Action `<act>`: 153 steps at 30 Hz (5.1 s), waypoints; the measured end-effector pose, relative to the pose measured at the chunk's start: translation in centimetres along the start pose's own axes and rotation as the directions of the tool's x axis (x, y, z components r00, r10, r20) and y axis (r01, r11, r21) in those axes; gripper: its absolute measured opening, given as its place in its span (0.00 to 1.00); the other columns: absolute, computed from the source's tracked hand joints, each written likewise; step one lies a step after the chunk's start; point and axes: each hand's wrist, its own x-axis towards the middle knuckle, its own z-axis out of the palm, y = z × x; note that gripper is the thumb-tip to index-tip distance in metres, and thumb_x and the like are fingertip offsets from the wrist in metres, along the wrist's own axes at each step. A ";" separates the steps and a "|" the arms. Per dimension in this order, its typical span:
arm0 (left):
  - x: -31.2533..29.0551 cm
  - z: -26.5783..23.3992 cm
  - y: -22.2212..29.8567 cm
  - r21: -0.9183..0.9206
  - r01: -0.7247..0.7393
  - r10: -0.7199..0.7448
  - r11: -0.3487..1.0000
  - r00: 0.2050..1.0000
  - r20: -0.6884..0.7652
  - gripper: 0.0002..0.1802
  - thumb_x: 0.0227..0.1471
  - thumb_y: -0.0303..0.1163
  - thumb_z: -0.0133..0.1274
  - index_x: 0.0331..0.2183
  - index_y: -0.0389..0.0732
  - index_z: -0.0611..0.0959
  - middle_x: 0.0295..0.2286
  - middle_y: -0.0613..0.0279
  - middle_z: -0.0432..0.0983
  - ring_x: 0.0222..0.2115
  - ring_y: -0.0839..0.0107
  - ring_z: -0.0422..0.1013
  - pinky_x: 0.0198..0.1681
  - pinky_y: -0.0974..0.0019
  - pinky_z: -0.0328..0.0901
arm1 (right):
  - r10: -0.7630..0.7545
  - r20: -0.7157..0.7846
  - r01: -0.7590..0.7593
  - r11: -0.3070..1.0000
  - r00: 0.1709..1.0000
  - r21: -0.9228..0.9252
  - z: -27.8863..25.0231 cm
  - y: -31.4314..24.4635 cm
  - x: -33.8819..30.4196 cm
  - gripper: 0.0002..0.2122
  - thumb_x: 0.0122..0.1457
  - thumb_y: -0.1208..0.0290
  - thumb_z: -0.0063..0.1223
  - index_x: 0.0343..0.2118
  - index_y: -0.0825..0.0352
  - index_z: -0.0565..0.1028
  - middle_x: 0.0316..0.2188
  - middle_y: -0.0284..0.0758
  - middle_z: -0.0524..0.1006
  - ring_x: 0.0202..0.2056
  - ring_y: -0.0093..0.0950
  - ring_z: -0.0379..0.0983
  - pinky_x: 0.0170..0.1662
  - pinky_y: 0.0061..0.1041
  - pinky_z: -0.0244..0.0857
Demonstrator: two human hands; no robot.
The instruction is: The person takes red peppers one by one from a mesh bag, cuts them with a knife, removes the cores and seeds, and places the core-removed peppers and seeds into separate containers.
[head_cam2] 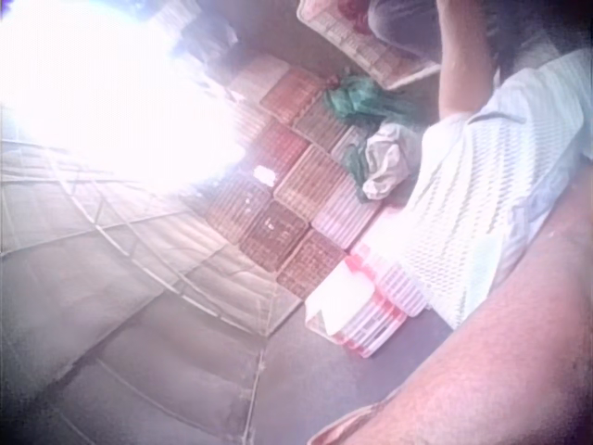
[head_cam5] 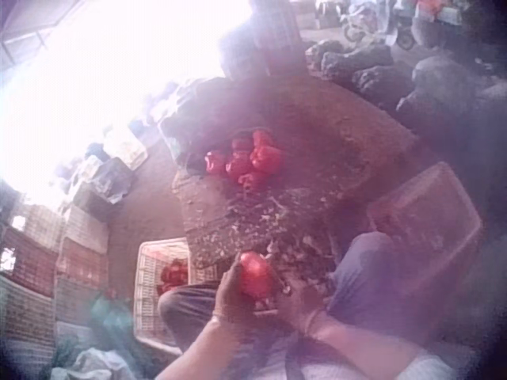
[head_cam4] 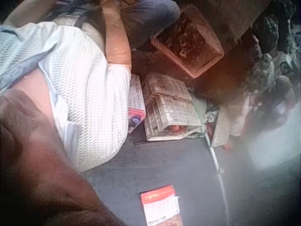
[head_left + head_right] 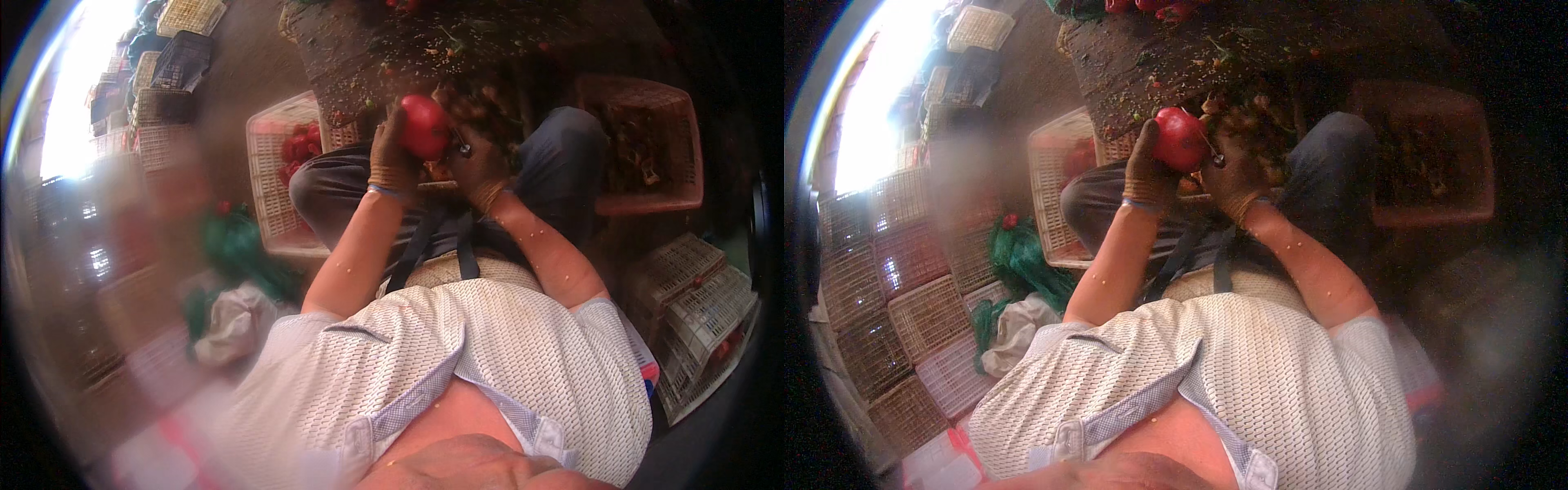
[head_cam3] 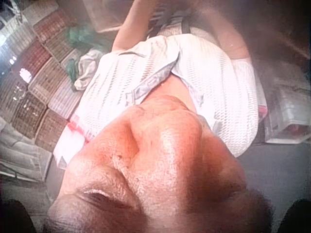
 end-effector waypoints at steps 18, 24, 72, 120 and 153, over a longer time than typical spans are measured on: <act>-5.8 -4.7 -1.8 0.143 -0.097 0.122 0.985 0.976 -0.179 0.47 0.44 0.55 0.67 0.58 0.42 0.65 0.51 0.51 0.68 0.49 0.54 0.70 0.46 0.51 0.74 | -0.111 0.103 0.124 0.983 0.989 -0.137 2.6 1.9 -0.8 0.20 0.56 0.60 0.55 0.52 0.60 0.76 0.42 0.48 0.80 0.43 0.43 0.78 0.47 0.40 0.71; -5.8 -1.5 -2.2 0.323 -0.260 0.355 0.910 0.891 -0.282 0.40 0.48 0.31 0.67 0.57 0.40 0.63 0.48 0.57 0.68 0.46 0.65 0.69 0.46 0.58 0.73 | 0.001 0.196 0.064 0.944 0.981 -0.324 1.1 -0.6 -0.7 0.23 0.55 0.63 0.56 0.55 0.59 0.73 0.48 0.41 0.78 0.48 0.43 0.75 0.50 0.40 0.69; -2.0 1.1 4.5 0.677 -0.736 0.657 -0.005 0.508 0.557 0.41 0.32 0.31 0.75 0.49 0.42 0.73 0.49 0.54 0.67 0.48 0.60 0.68 0.52 0.59 0.66 | -0.082 0.209 0.028 0.968 0.975 0.248 -0.1 -2.7 -0.2 0.20 0.60 0.60 0.57 0.54 0.60 0.74 0.40 0.41 0.81 0.38 0.29 0.79 0.43 0.29 0.71; -6.6 -4.7 2.5 0.630 0.233 -0.564 0.741 0.726 0.394 0.14 0.47 0.29 0.68 0.37 0.37 0.84 0.34 0.64 0.82 0.34 0.78 0.75 0.39 0.71 0.73 | 0.036 0.623 -0.375 0.825 0.782 0.423 -6.3 2.3 -3.9 0.26 0.50 0.67 0.62 0.52 0.69 0.71 0.43 0.35 0.78 0.45 0.27 0.75 0.51 0.29 0.70; -12.4 -8.6 21.4 0.980 -0.185 -0.223 -0.077 0.961 0.164 0.26 0.43 0.28 0.63 0.48 0.44 0.80 0.38 0.54 0.81 0.39 0.57 0.78 0.46 0.59 0.72 | 0.223 0.601 -0.572 0.661 0.768 0.485 -4.1 3.3 -1.1 0.23 0.52 0.72 0.60 0.52 0.69 0.70 0.44 0.41 0.76 0.43 0.38 0.75 0.51 0.38 0.68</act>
